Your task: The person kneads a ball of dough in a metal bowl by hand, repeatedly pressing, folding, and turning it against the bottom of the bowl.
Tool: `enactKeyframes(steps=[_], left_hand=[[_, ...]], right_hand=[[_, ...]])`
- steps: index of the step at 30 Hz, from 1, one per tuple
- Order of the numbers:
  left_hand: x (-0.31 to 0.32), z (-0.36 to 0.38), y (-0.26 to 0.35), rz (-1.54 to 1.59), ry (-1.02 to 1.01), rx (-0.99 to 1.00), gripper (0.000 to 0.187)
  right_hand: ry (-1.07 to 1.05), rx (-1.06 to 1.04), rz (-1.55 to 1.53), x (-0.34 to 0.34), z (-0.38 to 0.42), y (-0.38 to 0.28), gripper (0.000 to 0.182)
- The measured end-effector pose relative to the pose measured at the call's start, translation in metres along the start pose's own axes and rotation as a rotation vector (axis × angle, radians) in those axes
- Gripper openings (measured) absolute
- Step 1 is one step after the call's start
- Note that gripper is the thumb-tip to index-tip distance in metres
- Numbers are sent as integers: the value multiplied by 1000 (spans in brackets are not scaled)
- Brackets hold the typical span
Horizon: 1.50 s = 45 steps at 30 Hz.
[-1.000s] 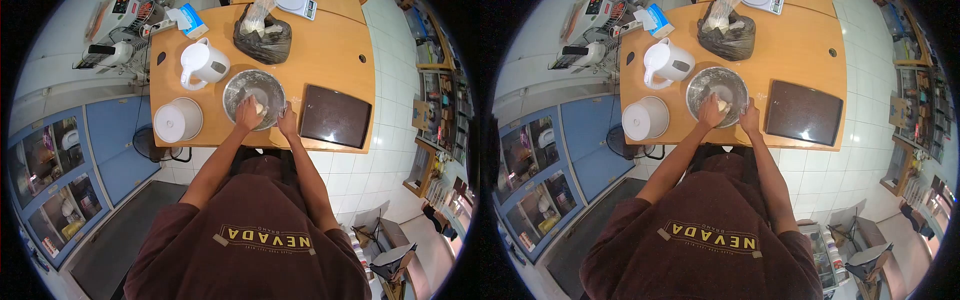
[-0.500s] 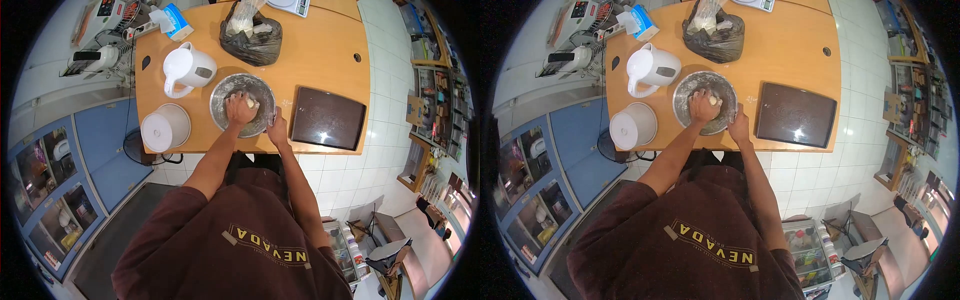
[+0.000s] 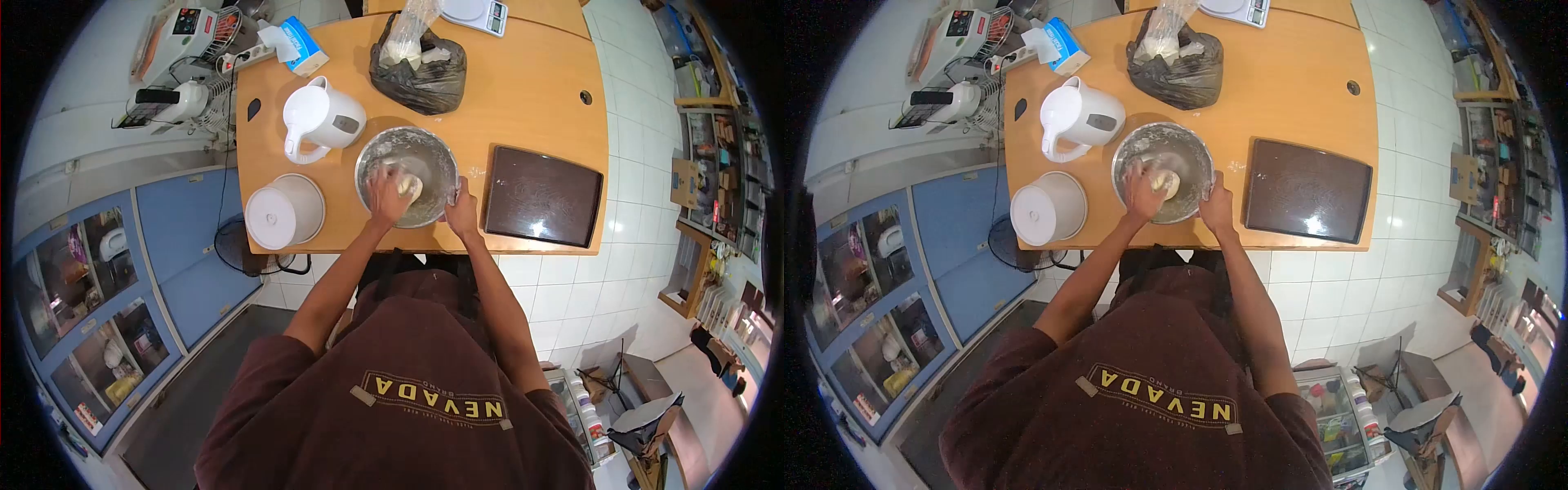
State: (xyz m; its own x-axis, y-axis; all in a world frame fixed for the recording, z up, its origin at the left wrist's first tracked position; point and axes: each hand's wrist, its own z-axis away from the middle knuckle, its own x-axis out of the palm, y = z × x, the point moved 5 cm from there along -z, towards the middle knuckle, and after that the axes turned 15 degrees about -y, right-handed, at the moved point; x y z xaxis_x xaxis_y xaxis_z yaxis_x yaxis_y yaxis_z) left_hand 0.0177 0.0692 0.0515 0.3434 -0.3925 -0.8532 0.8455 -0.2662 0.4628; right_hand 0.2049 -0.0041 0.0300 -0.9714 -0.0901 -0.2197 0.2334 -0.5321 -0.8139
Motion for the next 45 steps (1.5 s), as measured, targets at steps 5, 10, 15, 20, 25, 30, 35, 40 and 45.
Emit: enactKeyframes(steps=[5, 10, 15, 20, 25, 30, 35, 40, 45], left_hand=[[5, 15, 11, -139, -217, 194, 65], [28, 23, 8, -80, -57, 186, 53], [41, 12, 11, -164, -118, 109, 49], [52, -11, 4, -151, -100, 80, 48], [41, -26, 3, 40, -226, -129, 45], [34, -28, -20, 461, 65, -272, 34], [15, -18, -33, 441, 221, -59, 36], [-17, 6, -14, 54, -49, 174, 50], [-14, 13, -11, 161, -50, 211, 59]], right_hand=[[-9, 8, 98, 12, 6, 6, 58], [-6, -47, 186, 15, 17, -3, 59], [-21, -54, 245, 14, 14, -6, 54], [-42, -88, 200, 13, 17, -14, 54], [-42, -108, 174, 18, 11, 2, 47], [-28, -119, 168, 16, 6, 6, 42], [6, -56, 32, 14, 9, -1, 48], [-60, 21, 32, 12, 7, -12, 47], [-47, 2, 145, 17, 3, -6, 45]])
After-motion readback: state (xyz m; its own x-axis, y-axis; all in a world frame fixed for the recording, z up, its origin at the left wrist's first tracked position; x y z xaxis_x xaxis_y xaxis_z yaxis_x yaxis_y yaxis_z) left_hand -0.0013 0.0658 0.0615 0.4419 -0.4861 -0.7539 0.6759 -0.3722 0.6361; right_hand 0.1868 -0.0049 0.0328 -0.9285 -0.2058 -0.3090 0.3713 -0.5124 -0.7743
